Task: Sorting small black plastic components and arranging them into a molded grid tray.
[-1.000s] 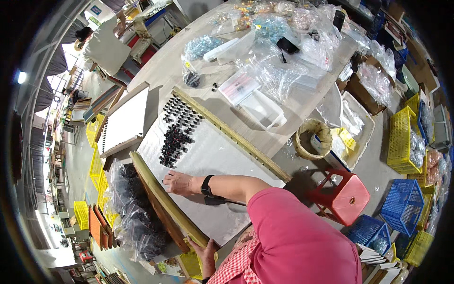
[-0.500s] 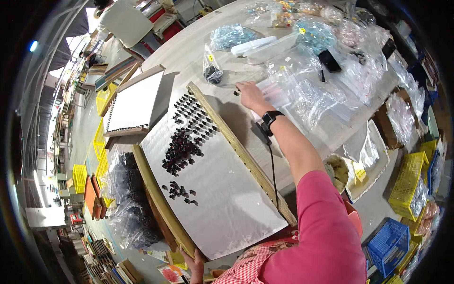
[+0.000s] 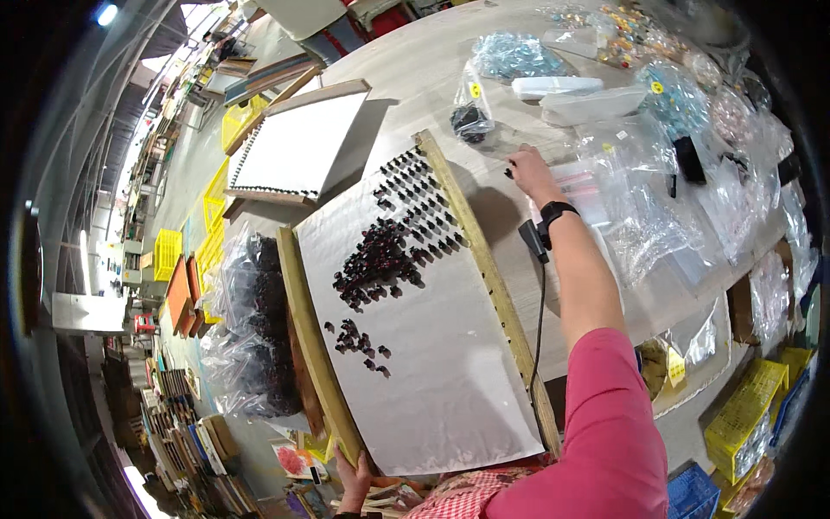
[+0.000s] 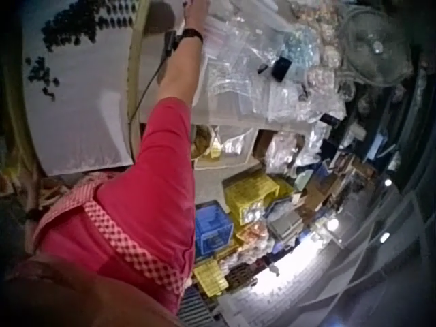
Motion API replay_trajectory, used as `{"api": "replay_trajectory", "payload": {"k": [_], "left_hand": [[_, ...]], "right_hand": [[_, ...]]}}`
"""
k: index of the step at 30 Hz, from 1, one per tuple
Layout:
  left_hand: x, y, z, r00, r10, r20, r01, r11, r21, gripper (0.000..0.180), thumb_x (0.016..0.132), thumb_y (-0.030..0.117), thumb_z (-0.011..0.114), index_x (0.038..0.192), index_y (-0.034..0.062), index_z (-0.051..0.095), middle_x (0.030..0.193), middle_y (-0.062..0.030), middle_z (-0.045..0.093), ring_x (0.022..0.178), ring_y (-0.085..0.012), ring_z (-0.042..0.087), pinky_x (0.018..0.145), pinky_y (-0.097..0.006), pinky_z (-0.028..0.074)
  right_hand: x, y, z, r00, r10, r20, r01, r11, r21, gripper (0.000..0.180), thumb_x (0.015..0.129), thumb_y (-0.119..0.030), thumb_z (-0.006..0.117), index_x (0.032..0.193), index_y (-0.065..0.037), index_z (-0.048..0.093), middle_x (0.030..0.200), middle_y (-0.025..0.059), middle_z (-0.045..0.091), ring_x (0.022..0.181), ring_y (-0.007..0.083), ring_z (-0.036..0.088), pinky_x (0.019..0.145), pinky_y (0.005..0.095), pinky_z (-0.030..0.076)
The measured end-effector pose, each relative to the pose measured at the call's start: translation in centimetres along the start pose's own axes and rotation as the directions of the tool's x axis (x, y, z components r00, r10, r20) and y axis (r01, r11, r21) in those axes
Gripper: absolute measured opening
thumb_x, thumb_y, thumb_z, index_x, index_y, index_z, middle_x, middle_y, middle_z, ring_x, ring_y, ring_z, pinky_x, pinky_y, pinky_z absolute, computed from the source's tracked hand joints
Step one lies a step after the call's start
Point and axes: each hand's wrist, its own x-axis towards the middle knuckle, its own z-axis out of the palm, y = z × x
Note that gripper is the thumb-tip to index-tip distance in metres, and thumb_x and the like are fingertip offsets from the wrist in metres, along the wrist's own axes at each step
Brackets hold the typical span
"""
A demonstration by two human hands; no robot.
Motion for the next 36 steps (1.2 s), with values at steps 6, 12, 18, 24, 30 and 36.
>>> {"api": "replay_trajectory", "payload": {"k": [6, 12, 18, 24, 30, 36], "left_hand": [[0.5, 1.5, -0.4, 0.996, -0.063, 0.058, 0.066, 0.997, -0.041, 0.056, 0.085, 0.011, 0.060, 0.133, 0.0002, 0.033, 0.110, -0.0275, 0.057, 0.100, -0.0432, 0.058, 0.084, -0.044, 0.047], [0.6, 1.0, -1.1, 0.999, 0.005, 0.050, -0.004, 1.000, -0.027, 0.059, 0.084, 0.009, 0.060, 0.134, -0.0020, 0.032, 0.113, -0.0265, 0.055, 0.103, -0.0427, 0.057, 0.087, -0.042, 0.046], [1.2, 1.7, -0.4, 0.993, 0.015, 0.120, -0.007, 0.998, -0.068, 0.060, 0.084, 0.010, 0.060, 0.136, 0.0009, 0.030, 0.109, -0.0257, 0.057, 0.099, -0.0399, 0.058, 0.085, -0.042, 0.046], [0.7, 2.7, -1.0, 0.996, -0.056, 0.071, 0.060, 0.997, -0.055, 0.060, 0.083, 0.008, 0.060, 0.136, 0.0018, 0.031, 0.112, -0.0270, 0.057, 0.103, -0.0408, 0.058, 0.086, -0.042, 0.047], [1.0, 2.1, -0.9, 0.996, -0.081, 0.050, 0.086, 0.991, -0.106, 0.057, 0.084, 0.008, 0.059, 0.135, 0.0014, 0.033, 0.114, -0.0264, 0.056, 0.103, -0.0422, 0.058, 0.087, -0.043, 0.046], [1.1, 1.9, -1.0, 0.992, -0.082, 0.100, 0.099, 0.977, -0.190, 0.058, 0.083, 0.006, 0.060, 0.135, 0.0023, 0.034, 0.115, -0.0240, 0.055, 0.105, -0.0403, 0.057, 0.089, -0.041, 0.046]], "right_hand": [[-1.4, -7.3, -6.7, 0.995, -0.101, -0.001, 0.089, 0.871, 0.484, 0.018, 0.081, -0.011, 0.067, 0.097, -0.004, 0.070, 0.092, 0.0096, 0.065, 0.079, 0.0164, 0.064, 0.069, 0.0269, 0.053], [-6.7, -22.8, -13.5, 0.744, -0.601, 0.292, 0.318, 0.703, 0.637, 0.021, 0.081, -0.009, 0.069, 0.102, -0.007, 0.068, 0.094, 0.0083, 0.064, 0.078, 0.0166, 0.064, 0.068, 0.0270, 0.053], [-9.7, -26.8, -8.6, 0.579, -0.773, 0.260, 0.340, 0.518, 0.785, 0.021, 0.088, -0.019, 0.064, 0.106, -0.008, 0.066, 0.101, 0.0099, 0.063, 0.083, 0.0241, 0.065, 0.074, 0.0318, 0.053], [-1.8, -15.0, -8.4, 0.981, -0.161, 0.105, 0.131, 0.959, 0.250, 0.023, 0.084, -0.022, 0.059, 0.101, -0.009, 0.068, 0.096, 0.0126, 0.066, 0.083, 0.0287, 0.065, 0.078, 0.0382, 0.051], [-0.6, -4.6, -1.4, 0.981, -0.126, 0.149, 0.138, 0.988, -0.073, 0.023, 0.077, -0.011, 0.065, 0.099, -0.005, 0.066, 0.091, 0.0173, 0.059, 0.091, 0.0338, 0.060, 0.081, 0.0411, 0.048], [2.2, -2.2, -2.8, 0.942, -0.165, 0.291, 0.213, 0.967, -0.140, 0.018, 0.075, -0.008, 0.061, 0.091, -0.003, 0.067, 0.084, 0.0176, 0.066, 0.076, 0.0319, 0.064, 0.071, 0.0391, 0.052]]}}
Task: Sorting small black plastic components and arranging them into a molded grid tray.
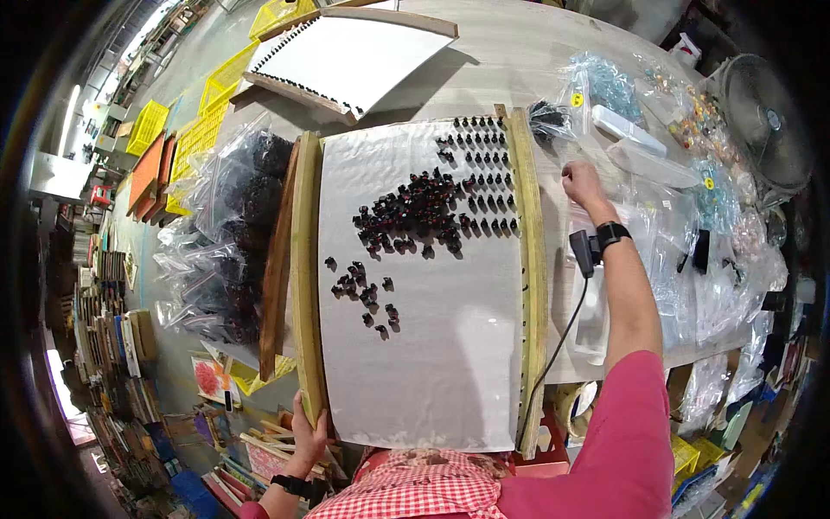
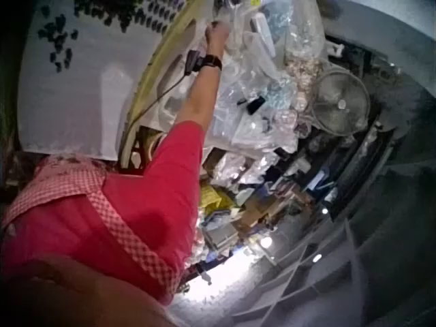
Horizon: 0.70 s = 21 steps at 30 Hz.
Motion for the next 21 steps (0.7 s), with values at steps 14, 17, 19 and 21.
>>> {"api": "replay_trajectory", "payload": {"k": [14, 17, 19, 21], "left_hand": [[1.2, -1.7, -0.7, 0.989, 0.086, 0.116, -0.066, 0.984, -0.164, 0.063, 0.073, 0.006, 0.063, 0.130, -0.0024, 0.036, 0.114, -0.0214, 0.046, 0.103, -0.0371, 0.048, 0.092, -0.043, 0.039], [1.0, -2.1, -0.7, 0.990, 0.095, 0.105, -0.069, 0.972, -0.223, 0.064, 0.072, 0.006, 0.064, 0.129, -0.0024, 0.037, 0.114, -0.0221, 0.046, 0.103, -0.0378, 0.048, 0.089, -0.044, 0.040], [0.0, -3.3, 0.1, 0.994, 0.084, 0.063, -0.073, 0.985, -0.158, 0.059, 0.080, 0.011, 0.061, 0.133, -0.0005, 0.037, 0.119, -0.0257, 0.046, 0.109, -0.0431, 0.046, 0.096, -0.048, 0.036], [0.0, -2.9, -0.1, 0.996, 0.079, 0.050, -0.064, 0.968, -0.242, 0.058, 0.080, 0.011, 0.062, 0.132, -0.0017, 0.038, 0.119, -0.0263, 0.046, 0.108, -0.0442, 0.046, 0.094, -0.047, 0.038]], "right_hand": [[8.3, -28.8, -18.8, 0.978, -0.042, 0.203, -0.099, 0.767, 0.634, 0.013, 0.085, -0.015, 0.042, 0.085, -0.010, 0.053, 0.060, -0.0073, 0.037, 0.047, 0.0029, 0.030, 0.040, 0.0199, 0.022], [14.7, -31.5, -10.3, 0.980, -0.163, 0.117, 0.115, 0.934, 0.339, 0.020, 0.087, -0.022, 0.052, 0.096, -0.005, 0.060, 0.068, -0.0003, 0.052, 0.057, 0.0097, 0.050, 0.051, 0.0258, 0.043], [17.9, -32.7, -4.8, 0.949, -0.308, 0.070, 0.305, 0.951, 0.057, 0.030, 0.086, -0.026, 0.057, 0.109, -0.007, 0.060, 0.103, 0.0143, 0.063, 0.096, 0.0254, 0.061, 0.082, 0.0367, 0.048], [18.8, -35.9, -1.5, 0.967, -0.218, 0.130, 0.231, 0.969, -0.089, 0.034, 0.086, -0.029, 0.059, 0.115, -0.012, 0.058, 0.117, 0.0153, 0.062, 0.110, 0.0291, 0.058, 0.091, 0.0402, 0.047]]}}
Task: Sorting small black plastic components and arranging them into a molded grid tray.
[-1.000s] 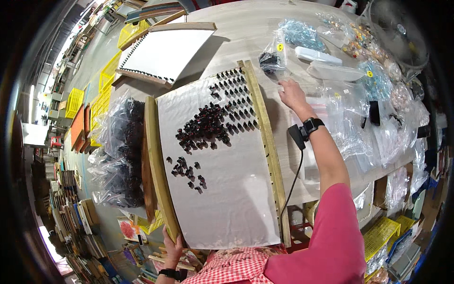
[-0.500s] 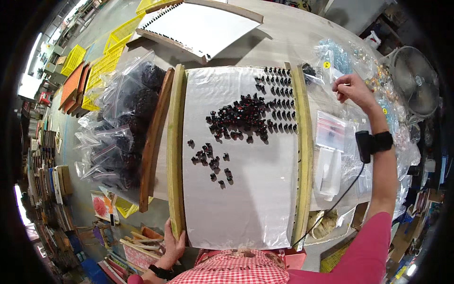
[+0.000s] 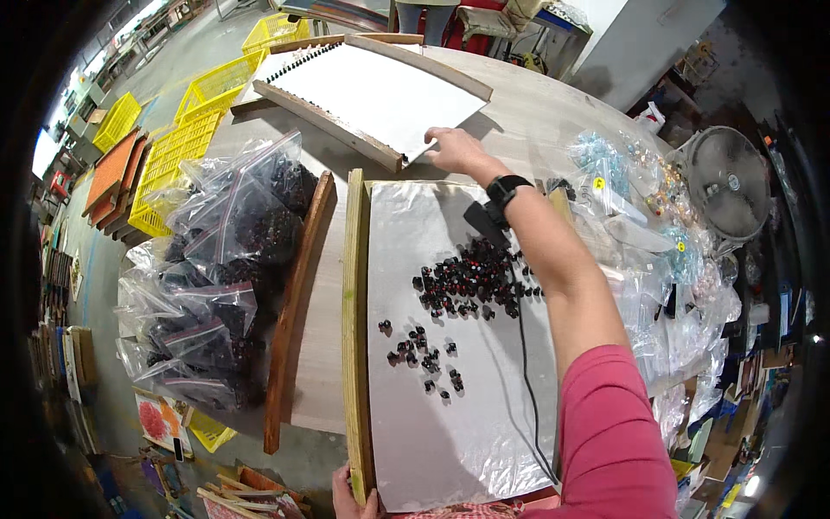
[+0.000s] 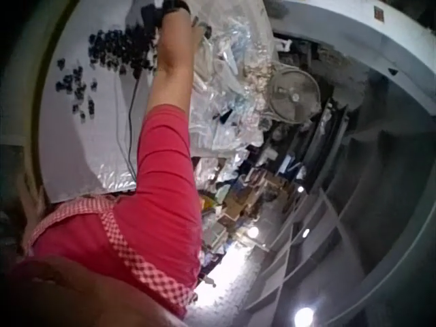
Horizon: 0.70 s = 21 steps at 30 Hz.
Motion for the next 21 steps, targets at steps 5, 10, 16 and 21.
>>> {"api": "replay_trajectory", "payload": {"k": [5, 10, 16, 21], "left_hand": [[-0.4, -0.5, 0.4, 1.000, -0.004, 0.001, 0.004, 0.998, 0.058, 0.057, 0.081, 0.012, 0.062, 0.132, 0.0004, 0.039, 0.118, -0.0262, 0.045, 0.105, -0.0434, 0.047, 0.092, -0.046, 0.039], [-0.4, -0.6, 0.3, 0.999, -0.034, 0.013, 0.035, 0.999, -0.026, 0.056, 0.081, 0.008, 0.061, 0.133, 0.0007, 0.039, 0.117, -0.0250, 0.045, 0.104, -0.0410, 0.048, 0.090, -0.044, 0.041], [-0.1, -0.8, 0.2, 0.994, -0.075, 0.076, 0.084, 0.988, -0.128, 0.058, 0.082, 0.007, 0.060, 0.134, 0.0003, 0.036, 0.122, -0.0242, 0.042, 0.106, -0.0389, 0.049, 0.091, -0.043, 0.041], [-0.7, -1.1, 0.2, 0.997, -0.058, 0.059, 0.058, 0.998, -0.012, 0.058, 0.083, 0.011, 0.060, 0.135, 0.0002, 0.035, 0.123, -0.0251, 0.042, 0.108, -0.0404, 0.048, 0.094, -0.046, 0.038]], "right_hand": [[3.3, -1.7, 3.9, 0.997, 0.083, 0.004, -0.082, 0.996, -0.044, 0.034, 0.087, -0.028, 0.062, 0.119, -0.018, 0.057, 0.117, 0.0101, 0.063, 0.110, 0.0297, 0.058, 0.090, 0.0401, 0.048], [4.1, -1.7, 5.1, 0.997, 0.069, 0.039, -0.067, 0.996, -0.060, 0.032, 0.084, -0.018, 0.063, 0.115, -0.018, 0.060, 0.113, 0.0114, 0.064, 0.107, 0.0290, 0.060, 0.086, 0.0401, 0.049], [4.1, -1.7, 6.5, 0.991, 0.046, -0.127, -0.045, 0.999, 0.006, 0.017, 0.080, -0.015, 0.063, 0.097, -0.013, 0.065, 0.097, 0.0102, 0.067, 0.095, 0.0293, 0.063, 0.078, 0.0404, 0.050], [4.3, 0.2, 6.7, 0.953, 0.137, -0.271, -0.074, 0.970, 0.232, 0.016, 0.080, -0.024, 0.068, 0.090, -0.011, 0.068, 0.086, 0.0089, 0.066, 0.080, 0.0244, 0.063, 0.073, 0.0356, 0.050]]}}
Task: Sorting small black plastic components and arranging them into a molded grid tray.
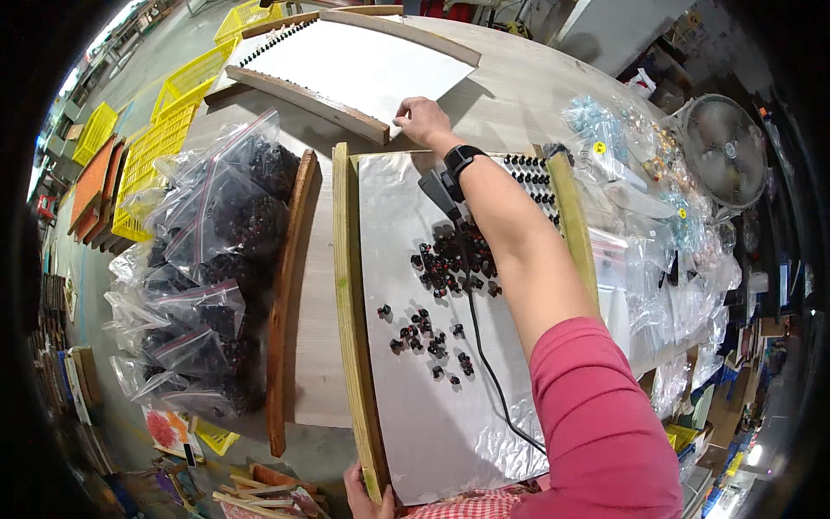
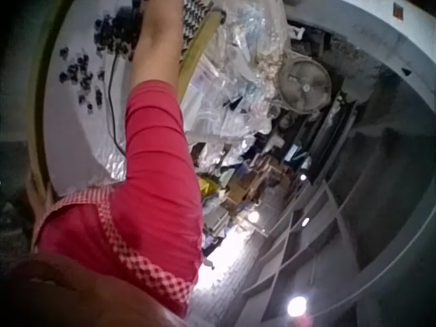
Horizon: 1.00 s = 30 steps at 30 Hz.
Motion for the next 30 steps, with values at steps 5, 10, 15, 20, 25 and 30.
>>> {"api": "replay_trajectory", "payload": {"k": [5, 10, 15, 20, 25, 30], "left_hand": [[0.4, 1.0, -0.1, 0.999, 0.033, -0.041, -0.034, 0.999, -0.037, 0.053, 0.086, 0.016, 0.059, 0.133, -0.0005, 0.041, 0.123, -0.0246, 0.048, 0.112, -0.0395, 0.048, 0.096, -0.045, 0.038], [1.0, 1.2, -0.4, 0.996, 0.085, 0.018, -0.086, 0.996, 0.033, 0.066, 0.071, 0.003, 0.062, 0.132, -0.0025, 0.035, 0.112, -0.0231, 0.046, 0.101, -0.0390, 0.048, 0.086, -0.044, 0.041], [1.3, 1.9, -0.4, 0.998, 0.069, 0.007, -0.069, 0.996, -0.058, 0.065, 0.072, 0.001, 0.059, 0.133, -0.0041, 0.035, 0.116, -0.0233, 0.044, 0.105, -0.0386, 0.047, 0.090, -0.044, 0.040], [1.3, 1.5, -0.3, 0.994, 0.103, 0.034, -0.103, 0.995, 0.002, 0.070, 0.075, -0.001, 0.055, 0.139, -0.0031, 0.026, 0.127, -0.0222, 0.040, 0.118, -0.0336, 0.043, 0.102, -0.040, 0.033], [1.2, 1.7, -0.3, 0.996, 0.080, 0.048, -0.079, 0.996, -0.029, 0.069, 0.076, 0.000, 0.057, 0.138, -0.0040, 0.026, 0.129, -0.0239, 0.039, 0.121, -0.0371, 0.040, 0.104, -0.042, 0.031], [1.0, 1.4, -0.2, 0.994, 0.105, 0.032, -0.105, 0.994, -0.011, 0.067, 0.078, 0.002, 0.058, 0.137, -0.0042, 0.028, 0.131, -0.0256, 0.038, 0.123, -0.0403, 0.039, 0.104, -0.043, 0.030]], "right_hand": [[-0.5, 2.0, -2.0, 0.997, 0.080, -0.018, -0.070, 0.948, 0.312, 0.023, 0.082, -0.026, 0.070, 0.090, -0.004, 0.068, 0.072, 0.0045, 0.062, 0.064, 0.0144, 0.056, 0.061, 0.0290, 0.047], [-4.6, 0.1, -6.0, 0.900, 0.168, 0.402, -0.436, 0.361, 0.825, 0.020, 0.092, -0.022, 0.059, 0.090, -0.003, 0.063, 0.076, 0.0031, 0.062, 0.064, 0.0095, 0.053, 0.056, 0.0245, 0.047], [-12.1, -1.8, -11.3, 0.821, -0.049, 0.569, -0.549, 0.211, 0.809, 0.017, 0.098, -0.016, 0.049, 0.101, 0.000, 0.053, 0.101, 0.0139, 0.064, 0.070, 0.0088, 0.059, 0.060, 0.0199, 0.051], [-22.4, -5.6, -9.9, 0.890, 0.047, 0.453, -0.410, 0.516, 0.752, 0.012, 0.094, -0.009, 0.053, 0.099, -0.002, 0.062, 0.090, 0.0086, 0.067, 0.071, 0.0098, 0.064, 0.057, 0.0231, 0.052], [-30.1, -7.3, -6.2, 0.974, -0.177, -0.139, 0.225, 0.770, 0.597, 0.019, 0.081, 0.003, 0.059, 0.099, -0.001, 0.064, 0.098, 0.0129, 0.066, 0.089, 0.0306, 0.064, 0.079, 0.0337, 0.051], [-32.8, -6.9, -4.0, 0.969, -0.234, -0.079, 0.233, 0.758, 0.609, 0.020, 0.082, 0.001, 0.058, 0.101, -0.002, 0.064, 0.107, 0.0138, 0.064, 0.094, 0.0319, 0.063, 0.083, 0.0348, 0.052]]}}
